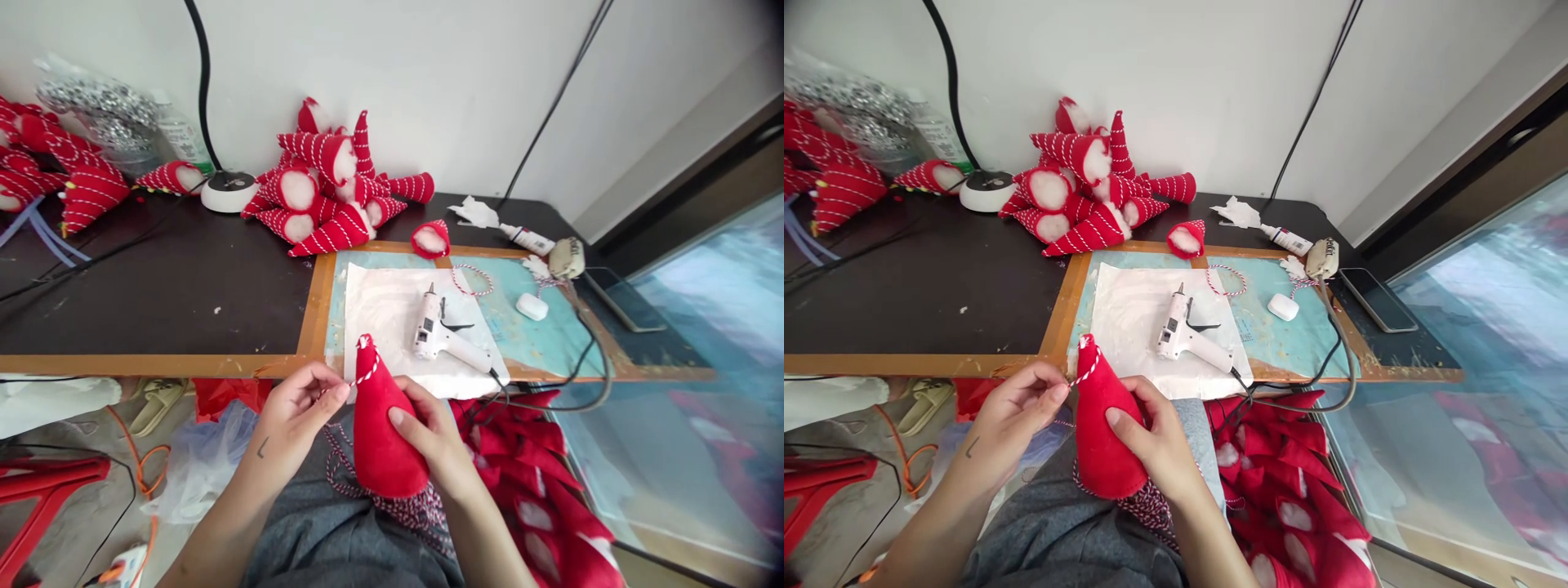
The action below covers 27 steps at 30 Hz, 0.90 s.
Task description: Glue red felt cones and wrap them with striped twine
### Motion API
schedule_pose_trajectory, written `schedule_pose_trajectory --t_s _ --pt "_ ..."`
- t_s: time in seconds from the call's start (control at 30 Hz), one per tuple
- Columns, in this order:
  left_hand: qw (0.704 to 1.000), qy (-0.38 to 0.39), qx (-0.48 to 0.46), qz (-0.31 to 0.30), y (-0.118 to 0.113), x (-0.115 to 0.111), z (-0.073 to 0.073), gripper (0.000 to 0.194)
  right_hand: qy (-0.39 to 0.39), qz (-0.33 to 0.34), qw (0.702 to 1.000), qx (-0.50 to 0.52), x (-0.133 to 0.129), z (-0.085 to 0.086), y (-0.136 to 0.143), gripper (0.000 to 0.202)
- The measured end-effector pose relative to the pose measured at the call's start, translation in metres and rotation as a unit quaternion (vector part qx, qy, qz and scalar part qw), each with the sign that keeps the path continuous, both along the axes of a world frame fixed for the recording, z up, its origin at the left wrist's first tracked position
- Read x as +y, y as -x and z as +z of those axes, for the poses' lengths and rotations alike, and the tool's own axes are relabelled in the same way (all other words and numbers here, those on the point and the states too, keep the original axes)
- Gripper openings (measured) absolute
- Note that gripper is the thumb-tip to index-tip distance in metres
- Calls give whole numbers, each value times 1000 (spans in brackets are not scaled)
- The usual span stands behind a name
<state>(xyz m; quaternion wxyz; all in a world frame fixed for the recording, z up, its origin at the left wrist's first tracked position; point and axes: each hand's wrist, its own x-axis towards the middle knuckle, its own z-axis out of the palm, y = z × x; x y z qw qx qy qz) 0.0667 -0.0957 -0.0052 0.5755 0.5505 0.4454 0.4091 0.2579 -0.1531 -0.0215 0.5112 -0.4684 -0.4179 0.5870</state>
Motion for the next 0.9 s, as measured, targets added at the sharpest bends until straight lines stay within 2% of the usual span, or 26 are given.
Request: schedule_pose_trajectory --t_s 0.2,0.3,0.43,0.5,0.57,0.63,0.7,0.77,0.83,0.9 --pt "998 39 -54 -23 -2 -1 -6 38 45 25 987 155 -4 0 3 35" --pt "993 61 -90 -34 -3 0 -8 38 56 57 976 201 -3 0 1 39" --pt "987 71 -116 -85 -6 0 -7 48 64 104 969 217 0 -3 -1 44" --pt "982 71 -116 -130 -7 0 -6 55 75 133 963 223 2 -6 -1 45" --pt "975 78 -116 -174 -7 0 -6 57 92 172 953 232 4 -8 0 48" --pt "973 64 -115 -192 -7 1 -7 56 99 184 954 216 5 -10 0 48" --pt "982 25 -93 -162 -6 2 -7 53 77 144 974 159 4 -10 0 43" --pt "994 -9 -50 -101 -5 4 -6 49 29 59 995 77 -1 -8 0 37" --pt "999 -23 -3 -46 -4 4 -3 45 -15 1 1000 3 -7 -6 2 36" --pt "999 -33 31 -17 -4 3 -1 42 -44 -20 997 -59 -12 -2 7 42"
